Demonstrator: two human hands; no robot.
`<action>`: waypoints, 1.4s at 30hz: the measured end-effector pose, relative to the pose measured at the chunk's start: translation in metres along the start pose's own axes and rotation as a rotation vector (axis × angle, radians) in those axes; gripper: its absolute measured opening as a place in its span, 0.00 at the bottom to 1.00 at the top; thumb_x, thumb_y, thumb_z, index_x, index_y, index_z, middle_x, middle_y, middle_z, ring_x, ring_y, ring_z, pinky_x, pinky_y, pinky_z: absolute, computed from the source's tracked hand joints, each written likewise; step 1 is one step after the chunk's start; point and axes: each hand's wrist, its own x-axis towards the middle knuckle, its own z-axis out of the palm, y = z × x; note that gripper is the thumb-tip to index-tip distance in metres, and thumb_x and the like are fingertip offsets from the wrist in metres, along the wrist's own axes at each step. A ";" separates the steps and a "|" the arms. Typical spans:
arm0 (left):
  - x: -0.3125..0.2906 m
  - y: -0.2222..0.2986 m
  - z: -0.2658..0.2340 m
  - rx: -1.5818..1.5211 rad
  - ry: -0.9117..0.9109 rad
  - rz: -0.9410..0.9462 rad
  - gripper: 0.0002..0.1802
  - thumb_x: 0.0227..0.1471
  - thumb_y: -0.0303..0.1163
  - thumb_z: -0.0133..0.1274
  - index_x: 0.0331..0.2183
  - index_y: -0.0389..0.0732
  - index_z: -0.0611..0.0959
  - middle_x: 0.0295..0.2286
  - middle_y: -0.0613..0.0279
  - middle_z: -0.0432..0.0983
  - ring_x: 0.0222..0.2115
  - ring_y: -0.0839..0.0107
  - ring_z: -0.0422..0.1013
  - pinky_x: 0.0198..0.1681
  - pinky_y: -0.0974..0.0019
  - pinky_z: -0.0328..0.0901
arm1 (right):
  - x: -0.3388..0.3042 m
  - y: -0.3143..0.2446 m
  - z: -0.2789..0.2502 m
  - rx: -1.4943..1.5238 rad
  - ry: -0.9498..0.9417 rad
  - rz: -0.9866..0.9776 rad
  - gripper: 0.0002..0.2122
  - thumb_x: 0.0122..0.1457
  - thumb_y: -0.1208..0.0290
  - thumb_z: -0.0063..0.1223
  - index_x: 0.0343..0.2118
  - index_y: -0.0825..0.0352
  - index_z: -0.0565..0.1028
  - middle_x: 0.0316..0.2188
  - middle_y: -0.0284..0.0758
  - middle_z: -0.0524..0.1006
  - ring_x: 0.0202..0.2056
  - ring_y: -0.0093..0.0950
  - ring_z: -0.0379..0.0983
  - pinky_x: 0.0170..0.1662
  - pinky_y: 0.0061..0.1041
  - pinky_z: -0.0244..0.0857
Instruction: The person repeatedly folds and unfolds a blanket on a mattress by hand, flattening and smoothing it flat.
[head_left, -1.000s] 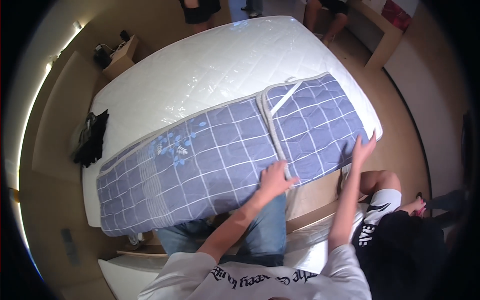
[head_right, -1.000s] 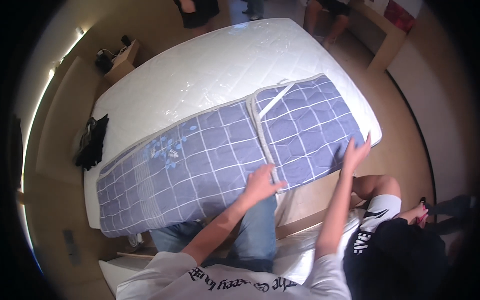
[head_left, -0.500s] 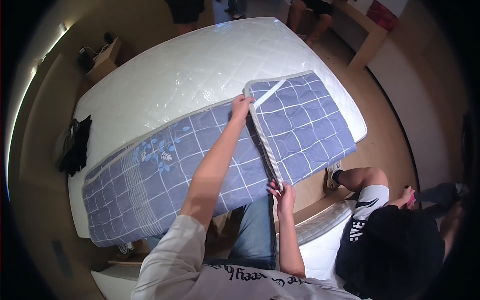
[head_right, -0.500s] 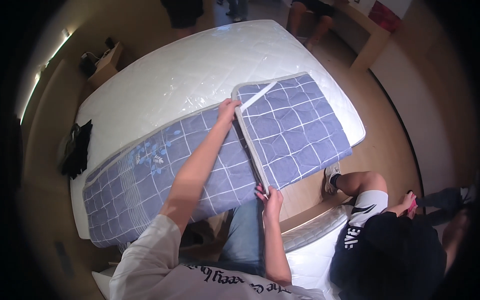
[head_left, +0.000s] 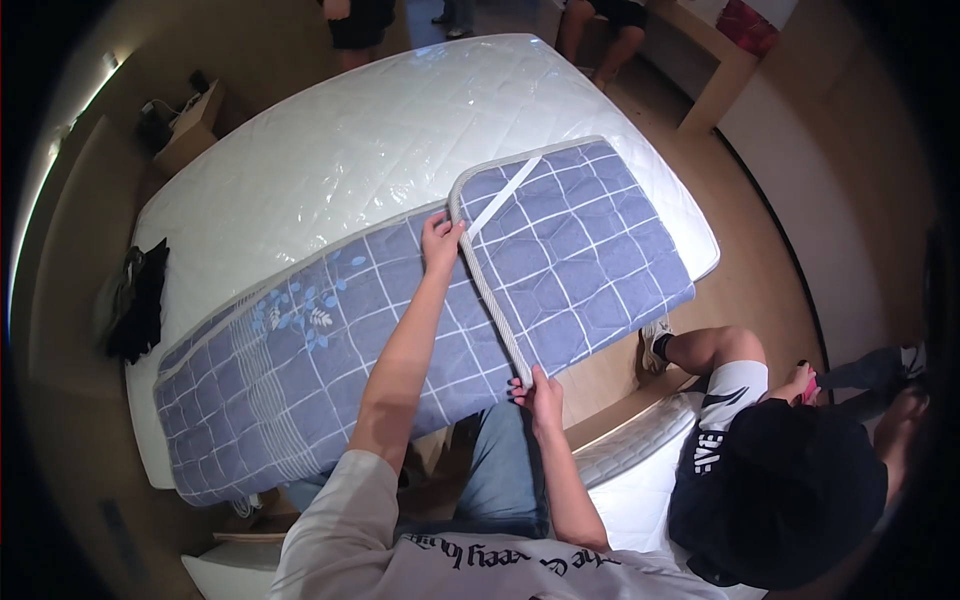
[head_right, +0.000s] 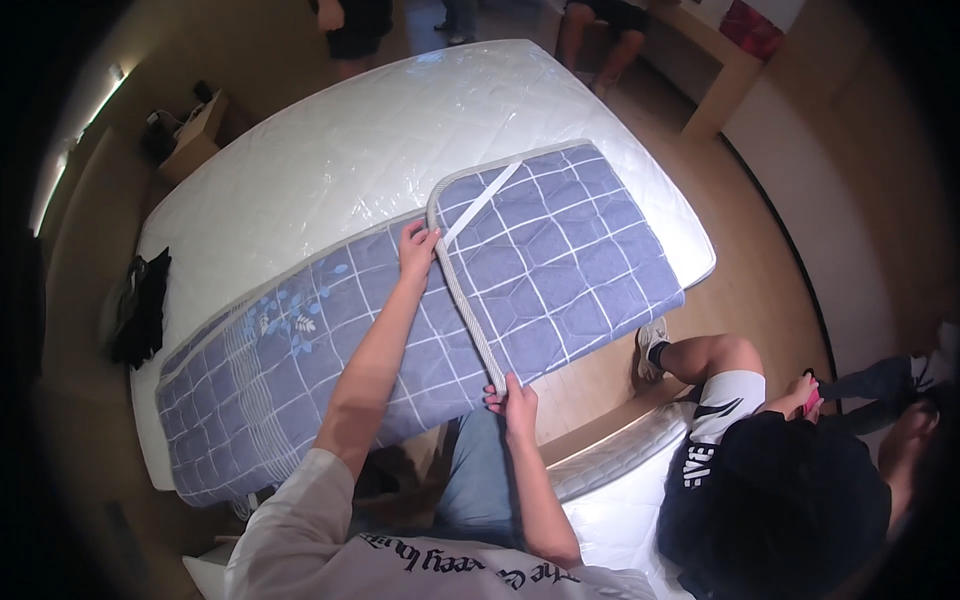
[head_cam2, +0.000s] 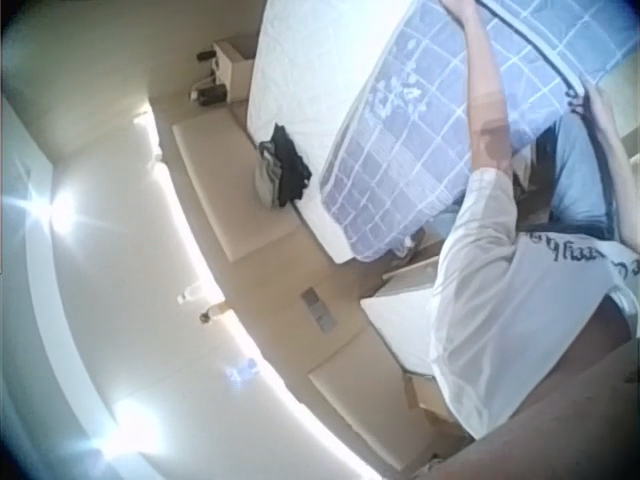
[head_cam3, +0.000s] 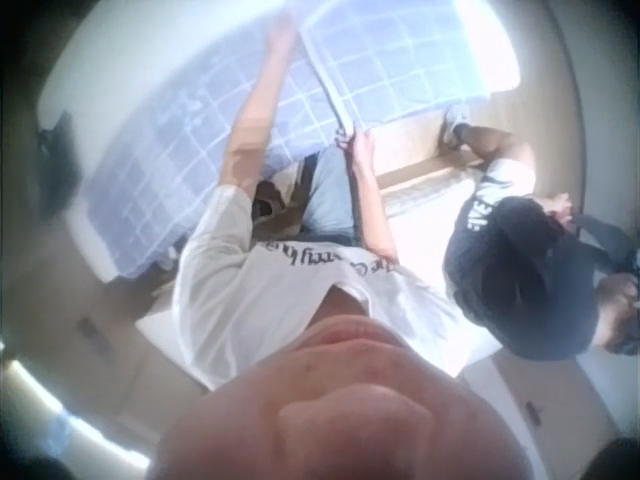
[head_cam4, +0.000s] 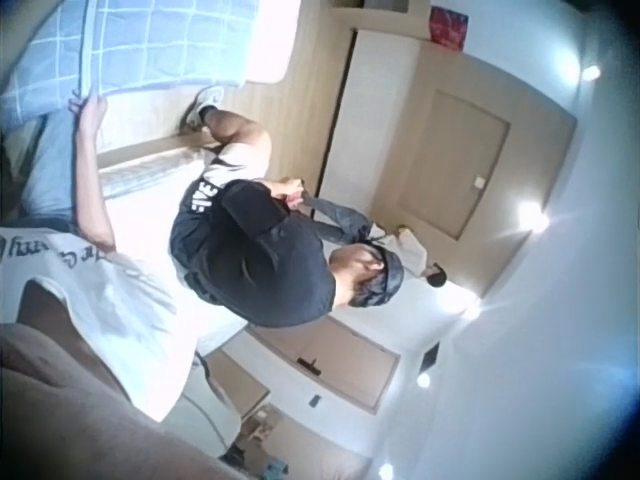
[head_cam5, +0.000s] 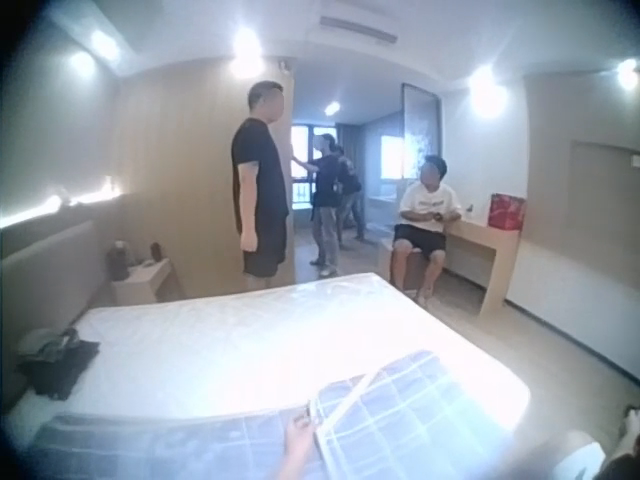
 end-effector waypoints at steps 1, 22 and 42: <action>-0.004 0.002 -0.009 0.001 0.005 0.003 0.25 0.45 0.25 0.53 0.45 0.34 0.62 0.35 0.51 0.70 0.34 0.69 0.69 0.32 0.69 0.65 | 0.001 0.000 0.001 -0.002 -0.006 0.001 0.19 0.56 0.58 0.44 0.31 0.75 0.69 0.22 0.40 0.75 0.19 0.22 0.70 0.21 0.16 0.65; -0.411 0.042 -0.555 0.197 1.242 0.225 0.22 0.46 0.29 0.52 0.43 0.33 0.65 0.38 0.52 0.65 0.41 0.62 0.64 0.45 0.63 0.59 | -0.002 0.036 -0.031 -0.382 0.083 -0.063 0.21 0.50 0.47 0.49 0.20 0.64 0.67 0.10 0.30 0.67 0.09 0.19 0.61 0.11 0.16 0.54; -0.142 0.169 -0.683 1.453 0.492 0.381 0.16 0.45 0.23 0.41 0.39 0.41 0.73 0.41 0.54 0.69 0.44 0.57 0.63 0.46 0.58 0.58 | 0.061 0.030 0.344 -1.213 -0.414 -1.391 0.09 0.53 0.77 0.40 0.35 0.70 0.72 0.35 0.44 0.72 0.39 0.42 0.67 0.42 0.34 0.61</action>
